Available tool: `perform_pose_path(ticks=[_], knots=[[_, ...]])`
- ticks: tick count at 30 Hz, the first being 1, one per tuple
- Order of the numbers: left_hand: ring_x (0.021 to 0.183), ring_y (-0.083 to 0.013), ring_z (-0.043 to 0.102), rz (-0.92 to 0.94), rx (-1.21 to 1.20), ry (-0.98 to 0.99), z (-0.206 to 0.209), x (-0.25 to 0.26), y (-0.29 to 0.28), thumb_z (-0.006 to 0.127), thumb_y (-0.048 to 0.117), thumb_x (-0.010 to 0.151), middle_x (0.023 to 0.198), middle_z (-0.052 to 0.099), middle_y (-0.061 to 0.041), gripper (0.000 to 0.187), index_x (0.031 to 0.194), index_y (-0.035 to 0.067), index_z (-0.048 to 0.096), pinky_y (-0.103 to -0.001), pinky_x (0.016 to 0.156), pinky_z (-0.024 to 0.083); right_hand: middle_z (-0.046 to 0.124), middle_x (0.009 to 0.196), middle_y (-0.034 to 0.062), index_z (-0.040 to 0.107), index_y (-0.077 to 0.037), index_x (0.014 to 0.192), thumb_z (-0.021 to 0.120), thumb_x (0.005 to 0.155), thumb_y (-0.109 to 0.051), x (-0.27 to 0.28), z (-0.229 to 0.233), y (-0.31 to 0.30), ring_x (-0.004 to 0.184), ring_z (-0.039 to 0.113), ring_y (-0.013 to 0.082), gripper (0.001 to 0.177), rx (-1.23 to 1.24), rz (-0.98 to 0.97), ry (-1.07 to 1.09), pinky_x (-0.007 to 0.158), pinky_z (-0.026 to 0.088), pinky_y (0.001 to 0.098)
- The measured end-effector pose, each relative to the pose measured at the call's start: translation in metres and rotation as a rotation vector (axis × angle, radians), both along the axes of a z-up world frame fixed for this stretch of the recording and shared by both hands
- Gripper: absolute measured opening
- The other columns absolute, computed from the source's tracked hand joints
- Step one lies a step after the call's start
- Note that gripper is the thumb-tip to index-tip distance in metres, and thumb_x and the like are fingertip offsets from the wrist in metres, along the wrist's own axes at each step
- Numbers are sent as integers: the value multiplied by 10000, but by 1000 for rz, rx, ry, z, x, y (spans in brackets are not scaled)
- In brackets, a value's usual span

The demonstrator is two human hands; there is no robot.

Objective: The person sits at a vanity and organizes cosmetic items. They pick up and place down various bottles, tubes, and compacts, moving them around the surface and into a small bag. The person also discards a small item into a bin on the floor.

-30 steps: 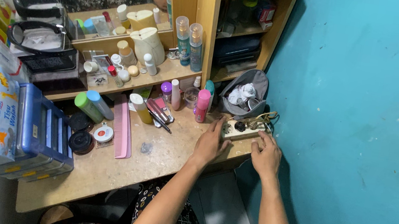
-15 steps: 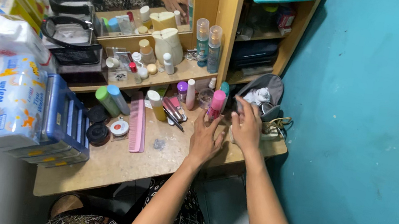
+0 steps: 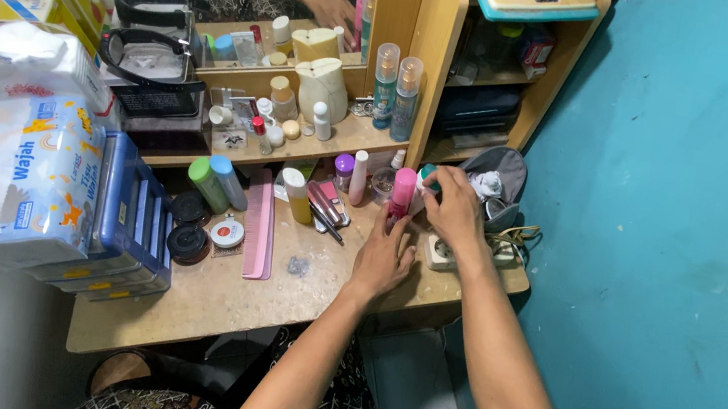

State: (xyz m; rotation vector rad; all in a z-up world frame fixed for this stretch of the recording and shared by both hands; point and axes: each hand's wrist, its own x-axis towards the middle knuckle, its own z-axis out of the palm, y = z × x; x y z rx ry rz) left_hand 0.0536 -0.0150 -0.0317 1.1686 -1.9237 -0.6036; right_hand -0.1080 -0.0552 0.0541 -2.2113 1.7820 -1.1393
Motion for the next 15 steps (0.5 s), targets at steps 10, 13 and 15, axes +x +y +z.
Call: perform_pose_path(ticks=[10,13,15], knots=[[1014,-472,654,121,69,253,-13,3,-19,690,95,862,1106,656,-292,433,1213,-24,466,-513,842,532,675,1077,155,604,-97,1179,768,805,-149,-7,34,4,989,673,387,412,105,-25,-20,842,536,471],[934,-465,663,174,155,185,-16,0,-25,724,125,864,1049,663,-284,444,1205,-13,475,-523,809,527,675,1047,165,640,-126,1205,781,809,-174,-12,43,9,985,672,388,423,164,-66,66,865,534,474],[932,-456,665,190,208,166,-17,-4,-28,720,135,873,1050,658,-275,450,1219,-10,470,-519,823,526,676,1032,168,655,-133,1201,790,810,-194,-17,47,11,992,669,391,417,182,-101,100,879,531,474]])
